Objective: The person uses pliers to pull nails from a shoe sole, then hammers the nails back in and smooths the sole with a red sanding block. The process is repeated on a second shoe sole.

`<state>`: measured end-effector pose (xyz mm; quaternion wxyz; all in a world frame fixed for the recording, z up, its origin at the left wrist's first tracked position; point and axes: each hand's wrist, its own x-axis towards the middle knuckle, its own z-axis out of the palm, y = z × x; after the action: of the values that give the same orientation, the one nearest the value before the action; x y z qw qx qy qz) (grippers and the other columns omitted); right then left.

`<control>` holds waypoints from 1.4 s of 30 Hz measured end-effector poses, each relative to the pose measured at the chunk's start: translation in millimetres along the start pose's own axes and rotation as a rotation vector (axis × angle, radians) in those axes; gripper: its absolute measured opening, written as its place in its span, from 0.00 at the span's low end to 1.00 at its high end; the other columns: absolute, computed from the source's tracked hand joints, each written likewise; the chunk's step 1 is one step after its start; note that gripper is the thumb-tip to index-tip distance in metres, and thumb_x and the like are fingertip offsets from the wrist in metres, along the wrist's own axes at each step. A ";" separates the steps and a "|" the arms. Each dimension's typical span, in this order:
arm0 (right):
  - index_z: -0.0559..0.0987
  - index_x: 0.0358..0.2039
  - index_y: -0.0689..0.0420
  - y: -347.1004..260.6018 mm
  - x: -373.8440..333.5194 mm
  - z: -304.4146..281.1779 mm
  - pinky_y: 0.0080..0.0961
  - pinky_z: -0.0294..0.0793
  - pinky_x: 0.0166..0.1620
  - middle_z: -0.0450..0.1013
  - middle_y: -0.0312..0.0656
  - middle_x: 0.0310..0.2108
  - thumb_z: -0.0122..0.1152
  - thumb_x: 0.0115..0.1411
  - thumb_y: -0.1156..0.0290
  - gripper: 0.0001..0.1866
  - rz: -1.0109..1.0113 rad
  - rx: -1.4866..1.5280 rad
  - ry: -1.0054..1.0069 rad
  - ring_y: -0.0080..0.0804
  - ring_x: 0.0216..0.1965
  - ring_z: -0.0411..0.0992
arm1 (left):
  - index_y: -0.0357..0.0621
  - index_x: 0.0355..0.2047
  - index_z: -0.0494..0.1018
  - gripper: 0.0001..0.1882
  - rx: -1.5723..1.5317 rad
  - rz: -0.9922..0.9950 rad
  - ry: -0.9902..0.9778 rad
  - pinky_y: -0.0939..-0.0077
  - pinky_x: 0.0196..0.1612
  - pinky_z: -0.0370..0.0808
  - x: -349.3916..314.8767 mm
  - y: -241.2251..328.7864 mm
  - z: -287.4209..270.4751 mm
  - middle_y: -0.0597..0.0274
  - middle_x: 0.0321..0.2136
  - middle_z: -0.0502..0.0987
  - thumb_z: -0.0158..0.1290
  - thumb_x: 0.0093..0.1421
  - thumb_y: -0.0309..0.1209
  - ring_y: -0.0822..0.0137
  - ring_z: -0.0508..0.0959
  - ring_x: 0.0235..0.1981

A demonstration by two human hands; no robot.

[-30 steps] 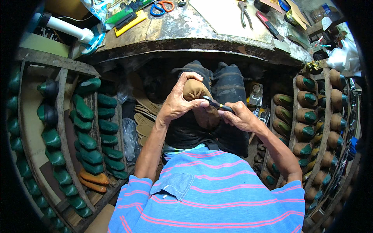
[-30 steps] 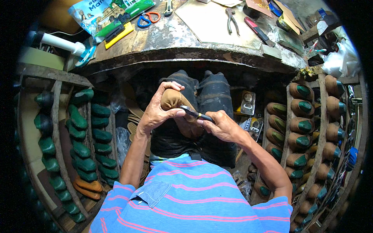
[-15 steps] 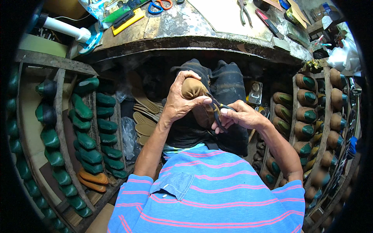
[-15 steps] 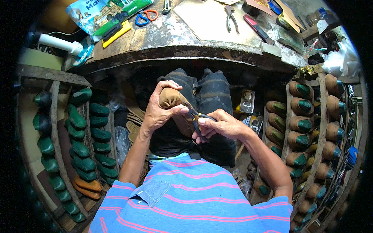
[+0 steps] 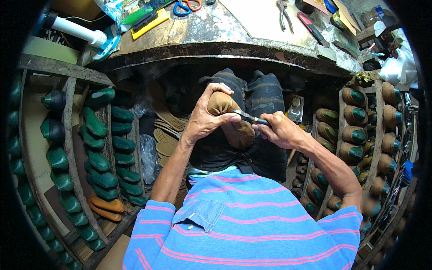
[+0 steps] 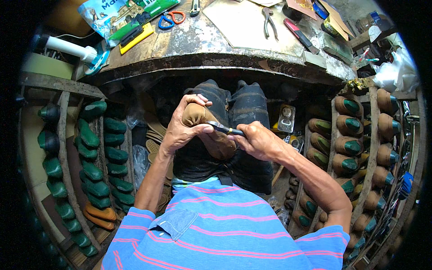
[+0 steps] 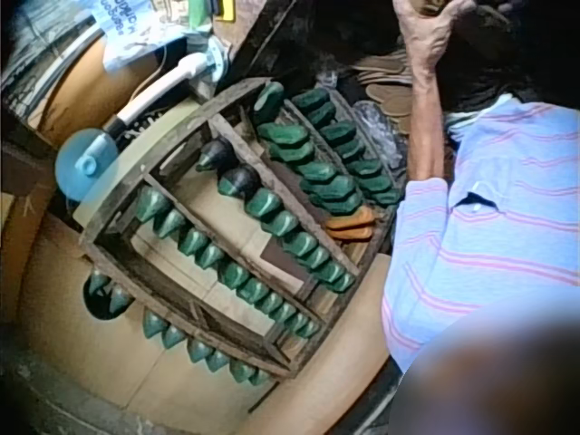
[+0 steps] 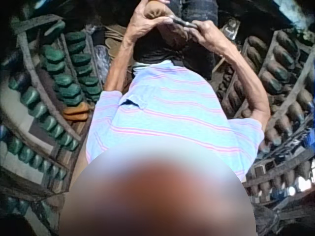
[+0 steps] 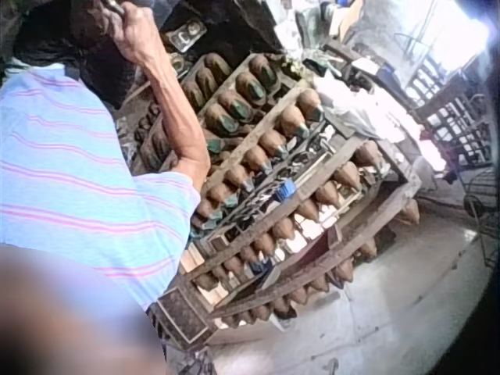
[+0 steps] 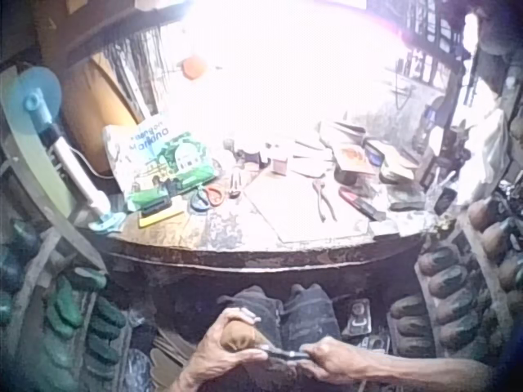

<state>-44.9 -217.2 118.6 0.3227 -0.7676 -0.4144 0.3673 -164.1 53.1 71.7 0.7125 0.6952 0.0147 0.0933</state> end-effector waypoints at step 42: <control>0.80 0.36 0.64 8.7 -126.5 77.8 0.53 0.85 0.37 0.83 0.59 0.32 0.71 0.68 0.64 0.15 0.359 -0.538 0.249 0.59 0.31 0.85 | 0.31 0.68 0.71 0.45 0.666 -0.265 0.335 0.57 0.68 0.75 -117.4 0.7 -25.3 0.46 0.60 0.79 0.77 0.63 0.49 0.53 0.80 0.62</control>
<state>-155.0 -316.7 108.5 0.0872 -0.9249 -0.3120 0.1993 -283.2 60.1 58.8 0.4418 0.8554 0.2499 0.1027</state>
